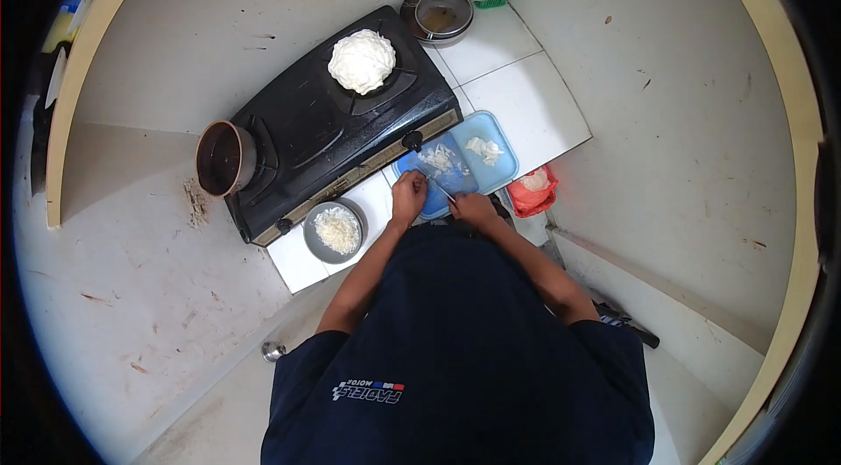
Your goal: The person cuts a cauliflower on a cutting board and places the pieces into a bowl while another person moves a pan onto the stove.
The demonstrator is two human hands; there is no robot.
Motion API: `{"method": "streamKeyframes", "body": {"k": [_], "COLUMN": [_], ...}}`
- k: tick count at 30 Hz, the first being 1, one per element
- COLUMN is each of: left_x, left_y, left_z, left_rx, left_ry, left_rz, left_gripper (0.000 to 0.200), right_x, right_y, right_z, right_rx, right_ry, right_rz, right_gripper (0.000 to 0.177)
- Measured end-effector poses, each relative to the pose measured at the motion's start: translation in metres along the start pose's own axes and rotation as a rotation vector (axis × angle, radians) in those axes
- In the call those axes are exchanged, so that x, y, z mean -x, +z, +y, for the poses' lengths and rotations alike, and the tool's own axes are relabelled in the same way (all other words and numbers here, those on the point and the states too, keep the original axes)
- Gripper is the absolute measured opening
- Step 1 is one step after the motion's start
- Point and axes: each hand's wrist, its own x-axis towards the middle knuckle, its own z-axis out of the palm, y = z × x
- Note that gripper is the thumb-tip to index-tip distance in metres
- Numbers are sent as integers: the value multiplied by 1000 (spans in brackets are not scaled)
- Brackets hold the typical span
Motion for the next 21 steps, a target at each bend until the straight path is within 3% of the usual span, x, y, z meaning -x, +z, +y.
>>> {"method": "streamKeyframes", "body": {"k": [21], "left_x": [1], "left_y": [-6], "left_z": [8], "left_rx": [-10], "left_ry": [35], "left_rz": [-4], "left_gripper": [3], "right_x": [-3], "right_y": [7], "right_z": [-4], "right_rx": [-34], "right_ry": [-73], "right_rz": [101], "right_gripper": [41]}}
